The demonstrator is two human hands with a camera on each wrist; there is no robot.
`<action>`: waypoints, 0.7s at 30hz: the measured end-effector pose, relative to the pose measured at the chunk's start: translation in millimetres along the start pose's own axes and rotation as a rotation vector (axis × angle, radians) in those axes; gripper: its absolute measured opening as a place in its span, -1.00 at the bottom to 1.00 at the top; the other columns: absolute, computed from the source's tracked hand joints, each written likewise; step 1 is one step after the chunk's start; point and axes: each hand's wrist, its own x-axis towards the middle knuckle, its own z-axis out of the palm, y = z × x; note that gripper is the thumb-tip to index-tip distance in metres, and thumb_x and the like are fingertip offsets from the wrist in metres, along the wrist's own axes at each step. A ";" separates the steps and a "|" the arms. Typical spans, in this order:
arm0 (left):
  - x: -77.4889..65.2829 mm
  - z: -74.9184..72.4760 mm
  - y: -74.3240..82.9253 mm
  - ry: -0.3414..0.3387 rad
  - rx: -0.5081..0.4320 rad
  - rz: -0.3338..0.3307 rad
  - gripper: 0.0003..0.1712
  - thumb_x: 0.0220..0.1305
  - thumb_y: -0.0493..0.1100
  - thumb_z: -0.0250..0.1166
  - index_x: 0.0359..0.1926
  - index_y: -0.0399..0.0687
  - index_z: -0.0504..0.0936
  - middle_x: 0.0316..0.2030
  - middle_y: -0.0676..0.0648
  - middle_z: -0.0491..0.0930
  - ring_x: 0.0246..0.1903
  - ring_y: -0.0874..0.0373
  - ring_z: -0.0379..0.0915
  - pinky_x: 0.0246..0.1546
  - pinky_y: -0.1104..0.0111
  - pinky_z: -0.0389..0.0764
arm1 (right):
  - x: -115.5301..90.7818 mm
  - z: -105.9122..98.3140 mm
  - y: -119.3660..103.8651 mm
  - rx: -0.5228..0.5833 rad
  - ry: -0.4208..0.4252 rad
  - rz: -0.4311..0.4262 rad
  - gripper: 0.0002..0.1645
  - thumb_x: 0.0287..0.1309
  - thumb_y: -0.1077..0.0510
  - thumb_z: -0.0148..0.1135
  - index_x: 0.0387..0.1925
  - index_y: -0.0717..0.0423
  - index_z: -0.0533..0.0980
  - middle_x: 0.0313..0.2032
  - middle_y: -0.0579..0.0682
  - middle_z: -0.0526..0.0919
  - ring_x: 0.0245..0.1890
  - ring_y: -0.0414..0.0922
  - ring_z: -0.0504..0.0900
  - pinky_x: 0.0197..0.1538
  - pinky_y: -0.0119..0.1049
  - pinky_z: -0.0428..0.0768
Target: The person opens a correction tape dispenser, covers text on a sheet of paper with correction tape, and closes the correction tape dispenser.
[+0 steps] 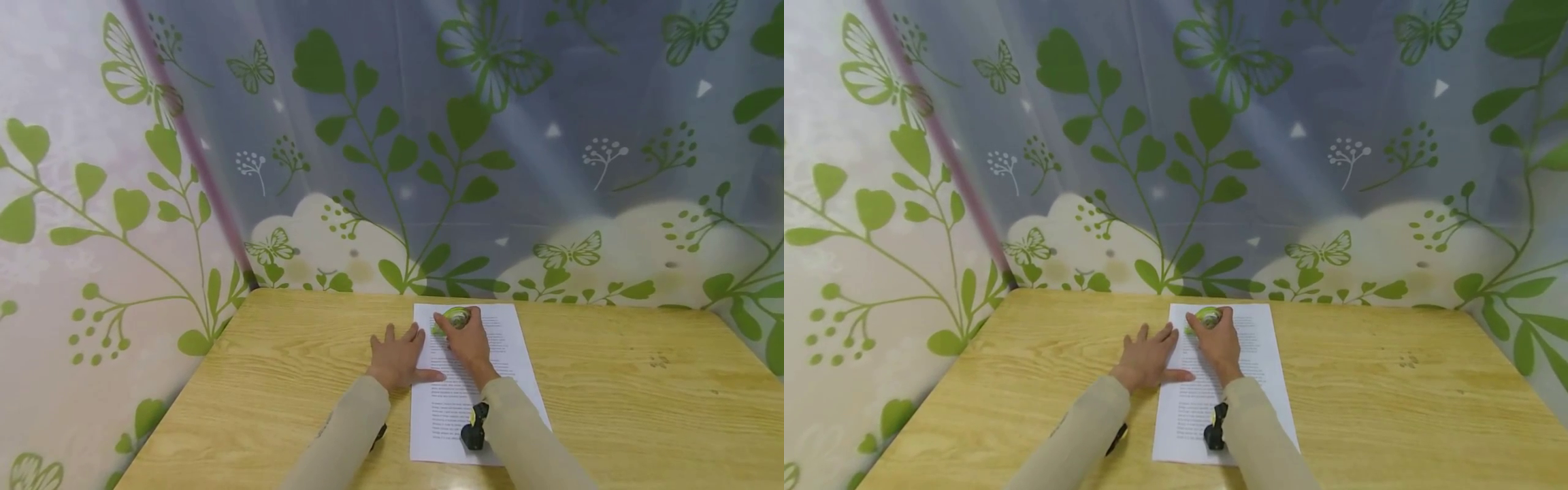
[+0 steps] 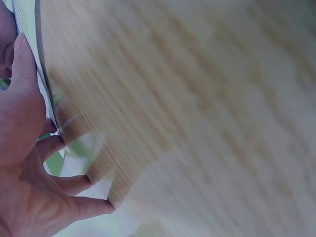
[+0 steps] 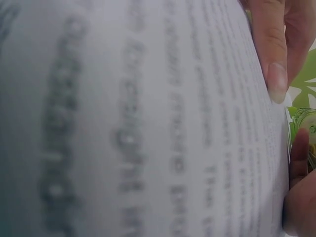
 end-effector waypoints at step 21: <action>1.1 -1.8 0.6 -0.019 -0.001 -0.004 0.16 -0.06 0.67 -0.03 0.45 0.12 0.18 0.43 0.08 0.09 0.32 -0.29 0.05 0.10 -0.22 0.25 | -3.9 0.8 -2.6 -0.032 -0.002 -0.020 -0.13 0.11 -0.34 0.23 0.19 0.14 0.17 -0.10 0.21 0.53 -0.35 -0.03 0.62 -0.28 -0.19 0.55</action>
